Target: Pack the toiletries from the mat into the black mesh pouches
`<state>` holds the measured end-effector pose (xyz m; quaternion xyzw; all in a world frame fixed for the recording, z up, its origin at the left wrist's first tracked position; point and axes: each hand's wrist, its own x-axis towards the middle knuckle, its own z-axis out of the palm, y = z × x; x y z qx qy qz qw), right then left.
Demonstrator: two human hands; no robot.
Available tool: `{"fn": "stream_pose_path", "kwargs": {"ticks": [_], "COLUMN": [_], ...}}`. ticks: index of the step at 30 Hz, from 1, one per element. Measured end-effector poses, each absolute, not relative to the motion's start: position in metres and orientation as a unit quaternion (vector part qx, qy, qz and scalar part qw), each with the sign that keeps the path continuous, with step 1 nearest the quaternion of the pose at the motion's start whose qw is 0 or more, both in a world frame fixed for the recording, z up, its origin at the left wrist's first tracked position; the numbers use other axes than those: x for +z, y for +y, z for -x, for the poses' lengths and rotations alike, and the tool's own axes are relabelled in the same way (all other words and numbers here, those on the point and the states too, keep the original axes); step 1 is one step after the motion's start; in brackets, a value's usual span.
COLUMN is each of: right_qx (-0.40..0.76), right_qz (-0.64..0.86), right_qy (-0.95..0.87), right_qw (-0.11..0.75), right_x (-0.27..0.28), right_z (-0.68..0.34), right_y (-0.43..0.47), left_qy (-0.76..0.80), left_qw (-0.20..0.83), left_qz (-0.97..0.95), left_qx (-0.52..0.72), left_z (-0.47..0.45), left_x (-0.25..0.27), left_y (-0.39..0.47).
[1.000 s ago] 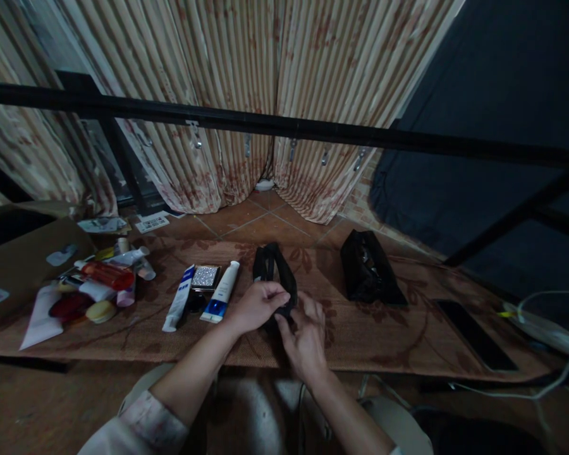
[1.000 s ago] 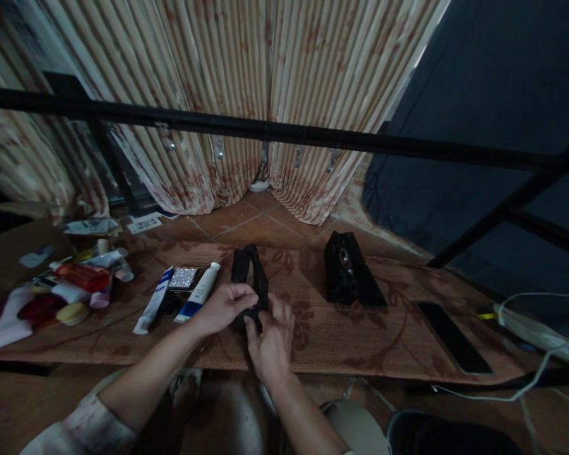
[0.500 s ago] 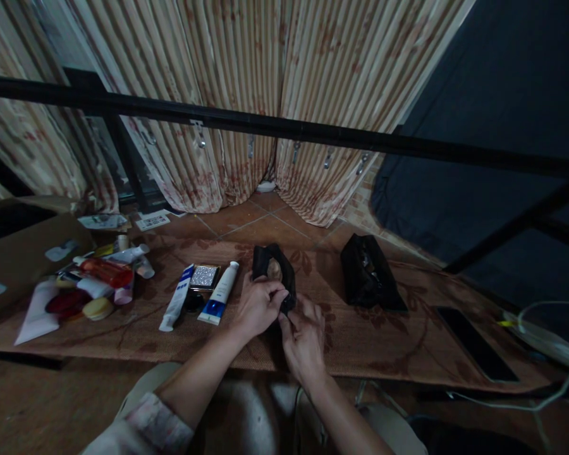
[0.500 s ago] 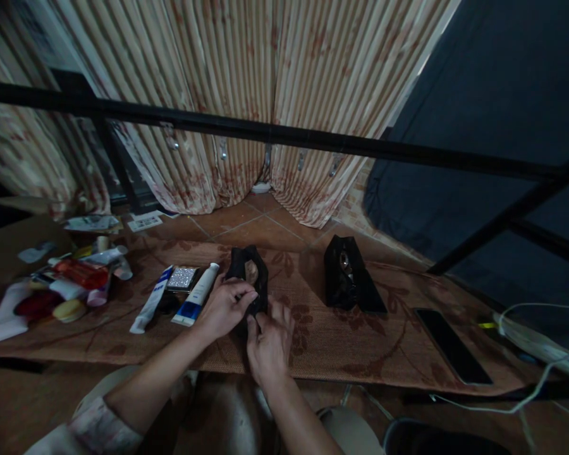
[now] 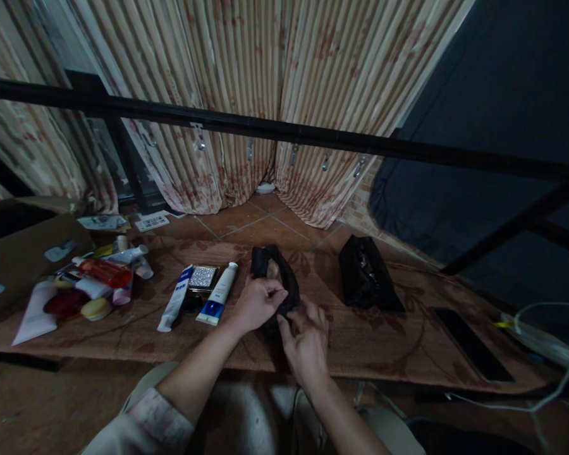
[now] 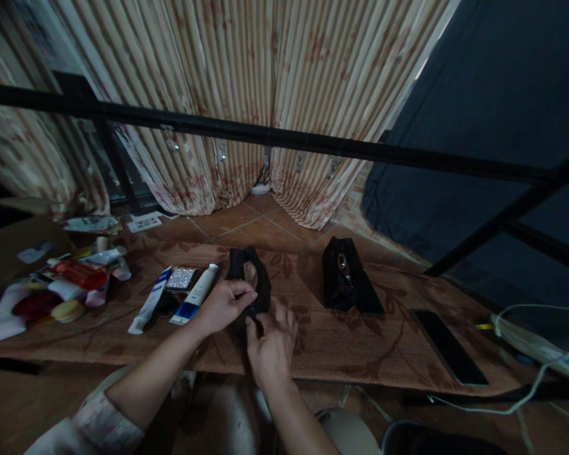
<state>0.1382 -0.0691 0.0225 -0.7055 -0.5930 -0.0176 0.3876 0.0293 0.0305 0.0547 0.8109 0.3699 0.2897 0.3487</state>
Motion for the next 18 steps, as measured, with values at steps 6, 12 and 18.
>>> {"fn": "stream_pose_path", "kwargs": {"ticks": [6,12,18], "right_qx": [-0.037,-0.039,-0.040], "right_qz": [0.701,0.699,0.711], "right_qy": [-0.561,-0.575,-0.574], "right_qw": [0.438,0.424,0.405], "right_x": [0.0219,0.0227,0.0226], "right_z": [-0.1413,-0.1348,-0.1325], "right_y": [-0.0680,-0.0660,-0.0630], "left_qy": [0.344,0.351,0.356], "left_qw": [0.401,0.410,0.401], "left_qz": [-0.794,-0.785,-0.784], "left_qx": [0.301,0.306,0.313], "left_z": [-0.0265,-0.0264,-0.0291], "left_x": [0.0530,0.0495,0.0482], "left_y": [0.0307,0.0293,0.0287]}}
